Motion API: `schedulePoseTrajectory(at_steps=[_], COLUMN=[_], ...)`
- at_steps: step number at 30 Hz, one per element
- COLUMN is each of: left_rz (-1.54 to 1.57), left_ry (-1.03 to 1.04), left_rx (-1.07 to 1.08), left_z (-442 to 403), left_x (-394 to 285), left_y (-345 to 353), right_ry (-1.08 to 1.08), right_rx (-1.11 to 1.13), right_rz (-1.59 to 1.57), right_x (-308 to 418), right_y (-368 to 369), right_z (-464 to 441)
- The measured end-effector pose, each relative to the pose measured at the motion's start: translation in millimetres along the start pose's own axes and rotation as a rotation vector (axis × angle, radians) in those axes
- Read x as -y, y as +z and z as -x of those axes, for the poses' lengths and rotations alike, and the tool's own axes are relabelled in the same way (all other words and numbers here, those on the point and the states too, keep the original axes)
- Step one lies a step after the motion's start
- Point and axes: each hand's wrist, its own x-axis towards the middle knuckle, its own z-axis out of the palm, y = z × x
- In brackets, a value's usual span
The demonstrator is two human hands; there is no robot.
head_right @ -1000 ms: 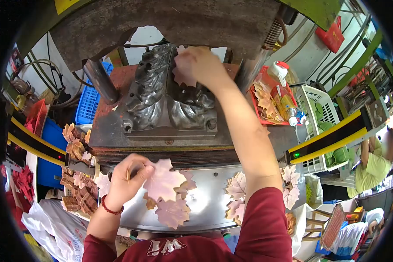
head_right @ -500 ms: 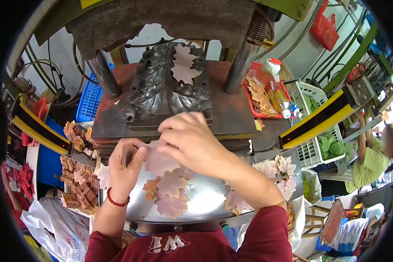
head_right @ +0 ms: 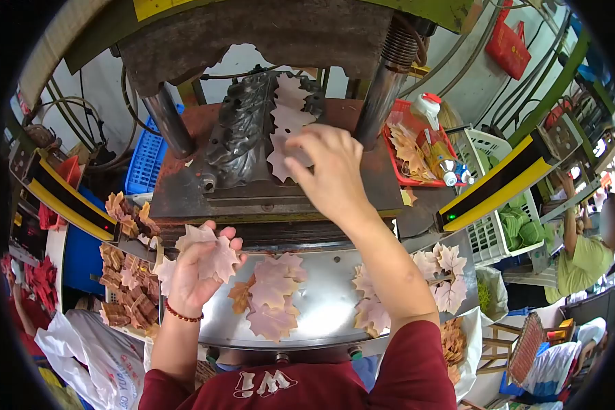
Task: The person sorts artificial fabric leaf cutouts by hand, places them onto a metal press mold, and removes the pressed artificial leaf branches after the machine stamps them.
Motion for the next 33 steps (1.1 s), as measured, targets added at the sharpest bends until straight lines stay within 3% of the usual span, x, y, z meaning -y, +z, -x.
schedulePoseTrajectory(at_steps=[7,10,14,18,20,23,25,27,29,30,33], left_rz=[-0.314,-0.33,-0.42,-0.541,-0.596,-0.778,-0.838,-0.889,-0.817,-0.753,-0.524], left_ry=[0.053,0.065,0.148,0.25,0.319,0.294,0.323,0.356,0.352,0.343,0.359], left_rx=[0.182,0.13,0.019,-0.046,-0.139,-0.167,-0.192,-0.154,-0.117,-0.116,0.039], left_z=[-19.1,-24.3,-25.6,-31.4,-36.8,-40.6,-44.9,-53.1,-54.5,-54.6,-58.1], left_x=[-8.7,-16.2,-24.9,-47.6,-53.6,-69.6,-72.2,-72.9,-73.4,-73.6,-76.0], left_y=[5.4,11.8,29.0,13.9,13.6,10.9,16.4,12.9,16.4,17.9,1.3], right_ry=[0.102,0.043,0.312,0.236,0.293,0.078,0.076,0.012,-0.229,-0.357,0.041], right_rx=[0.028,0.067,0.483,0.483,0.369,0.189,0.131,0.367,0.605,0.487,0.635], right_rz=[-0.101,-0.158,0.103,0.003,-0.011,0.059,-0.356,-0.485,-0.398,-0.339,-0.363], right_x=[-35.4,-95.9,-98.5,-121.4,-105.3,-42.5,-1.7,47.5,59.6,57.1,50.5], right_y=[28.3,79.5,93.6,112.5,99.3,62.6,53.0,43.8,60.4,75.1,83.6], right_z=[-52.9,-90.2,-133.8,-140.5,-139.8,-133.3,-132.4,-122.0,-117.4,-113.6,-148.8])
